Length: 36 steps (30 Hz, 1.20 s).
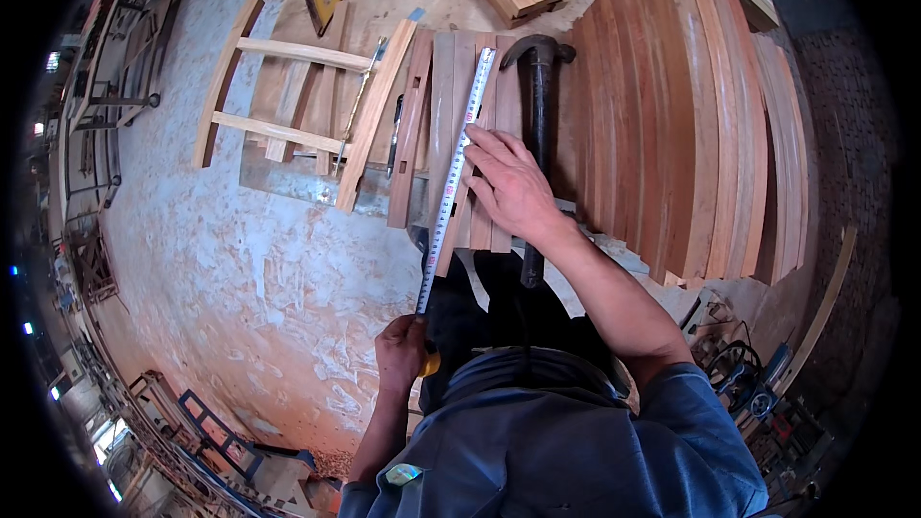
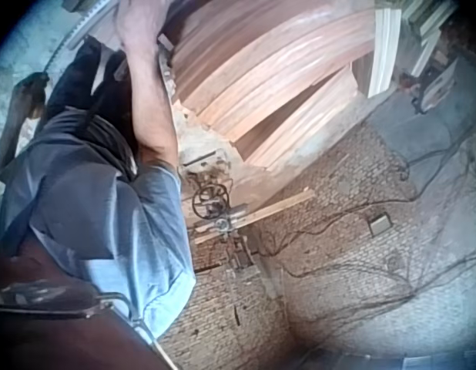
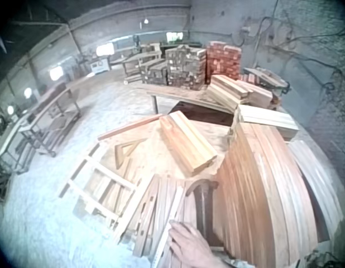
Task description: The person measures and marks wooden pieces with a tape measure and marker, then uses a hammer to break a piece of wood. They subsequently use a table saw to cut a long wooden plank. The person handles various tools and wood pieces throughout the process.
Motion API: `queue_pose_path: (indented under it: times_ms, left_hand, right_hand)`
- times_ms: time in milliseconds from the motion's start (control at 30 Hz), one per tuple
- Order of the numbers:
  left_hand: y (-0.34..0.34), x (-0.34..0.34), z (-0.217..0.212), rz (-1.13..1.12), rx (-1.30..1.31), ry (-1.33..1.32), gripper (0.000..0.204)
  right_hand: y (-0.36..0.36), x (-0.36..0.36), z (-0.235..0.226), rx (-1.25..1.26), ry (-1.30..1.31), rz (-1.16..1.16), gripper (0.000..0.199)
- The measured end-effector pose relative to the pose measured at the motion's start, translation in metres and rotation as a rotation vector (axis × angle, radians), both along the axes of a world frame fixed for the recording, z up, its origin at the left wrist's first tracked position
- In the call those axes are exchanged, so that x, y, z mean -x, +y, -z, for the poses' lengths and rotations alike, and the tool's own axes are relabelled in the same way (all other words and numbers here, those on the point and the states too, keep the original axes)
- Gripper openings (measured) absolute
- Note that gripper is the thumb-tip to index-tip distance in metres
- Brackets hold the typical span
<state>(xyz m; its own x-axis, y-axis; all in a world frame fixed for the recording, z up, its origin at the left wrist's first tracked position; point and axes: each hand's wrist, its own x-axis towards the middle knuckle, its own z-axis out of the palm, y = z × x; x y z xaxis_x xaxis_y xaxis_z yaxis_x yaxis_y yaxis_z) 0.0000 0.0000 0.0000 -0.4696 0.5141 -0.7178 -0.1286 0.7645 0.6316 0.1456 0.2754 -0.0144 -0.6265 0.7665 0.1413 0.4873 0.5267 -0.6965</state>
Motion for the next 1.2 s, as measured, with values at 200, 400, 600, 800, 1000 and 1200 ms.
queue_pose_path:
  times_ms: [200, 400, 600, 800, 1000, 1200]
  left_hand:
    - [0.002, 0.001, -0.005, 0.032, 0.017, 0.027, 0.019]
    - [0.005, -0.001, -0.01, 0.06, 0.028, 0.05, 0.023]
    - [0.008, -0.004, -0.013, 0.1, 0.04, 0.079, 0.021]
    - [0.003, -0.002, -0.006, 0.088, 0.035, 0.084, 0.023]
    - [0.003, -0.002, -0.005, 0.078, -0.005, 0.074, 0.021]
    - [-0.003, 0.0, 0.002, 0.09, -0.013, 0.091, 0.021]
  right_hand:
    - [-0.001, 0.002, 0.0, 0.003, -0.008, -0.002, 0.035]
    - [-0.001, 0.001, 0.002, -0.001, 0.014, 0.007, 0.034]
    - [-0.002, 0.001, -0.001, 0.0, 0.028, 0.011, 0.034]
    - [-0.002, 0.0, 0.001, 0.01, 0.018, 0.011, 0.036]
    - [-0.002, 0.001, 0.001, 0.001, 0.004, 0.015, 0.035]
    - [-0.003, 0.001, -0.001, 0.013, 0.003, 0.018, 0.035]
